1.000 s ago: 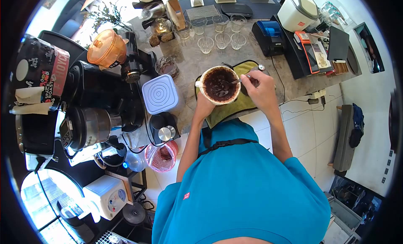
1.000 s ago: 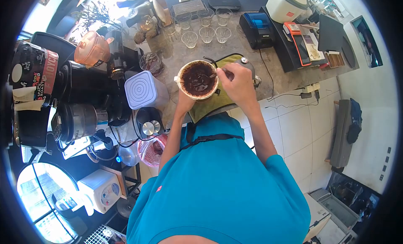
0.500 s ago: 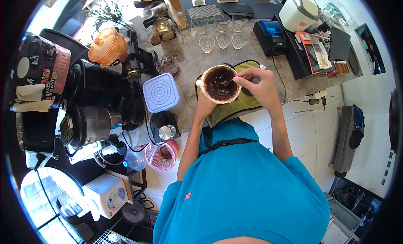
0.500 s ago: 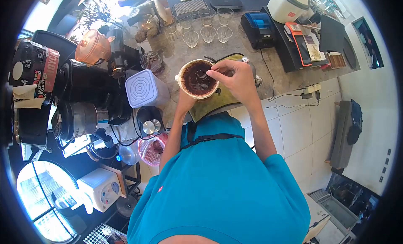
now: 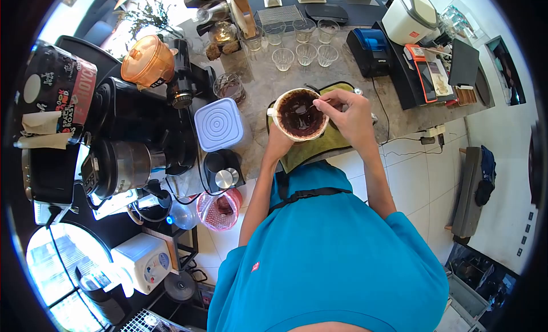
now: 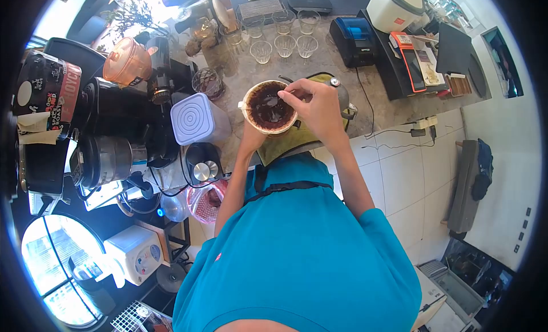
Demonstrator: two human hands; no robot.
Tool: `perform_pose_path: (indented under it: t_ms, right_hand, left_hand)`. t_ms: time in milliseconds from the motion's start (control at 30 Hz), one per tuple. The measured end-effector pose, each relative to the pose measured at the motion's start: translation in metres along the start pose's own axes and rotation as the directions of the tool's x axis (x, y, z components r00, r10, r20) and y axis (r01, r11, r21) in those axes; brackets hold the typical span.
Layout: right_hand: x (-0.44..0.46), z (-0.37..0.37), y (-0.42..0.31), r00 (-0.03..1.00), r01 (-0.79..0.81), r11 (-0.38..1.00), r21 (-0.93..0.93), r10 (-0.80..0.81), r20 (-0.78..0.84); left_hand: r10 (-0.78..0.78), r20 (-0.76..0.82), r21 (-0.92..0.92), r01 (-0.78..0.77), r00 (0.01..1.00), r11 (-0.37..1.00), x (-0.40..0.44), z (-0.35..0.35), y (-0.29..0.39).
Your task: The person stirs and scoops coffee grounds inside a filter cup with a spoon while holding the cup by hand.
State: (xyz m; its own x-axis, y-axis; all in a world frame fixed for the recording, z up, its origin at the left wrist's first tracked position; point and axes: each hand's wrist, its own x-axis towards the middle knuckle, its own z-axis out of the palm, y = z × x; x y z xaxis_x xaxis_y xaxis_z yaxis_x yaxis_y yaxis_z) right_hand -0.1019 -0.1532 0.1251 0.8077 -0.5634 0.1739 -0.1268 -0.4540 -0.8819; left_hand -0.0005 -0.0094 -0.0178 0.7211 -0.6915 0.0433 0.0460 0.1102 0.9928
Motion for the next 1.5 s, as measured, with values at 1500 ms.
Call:
perform_pose_path:
  t_ms: [1500]
  right_hand:
    - [0.002, 0.003, 0.031, 0.997, -0.047, 0.999, 0.013, 0.046, 0.063]
  left_hand:
    - [0.008, -0.023, -0.01, -0.008, 1.0, 1.0, -0.002, 0.002, 0.009]
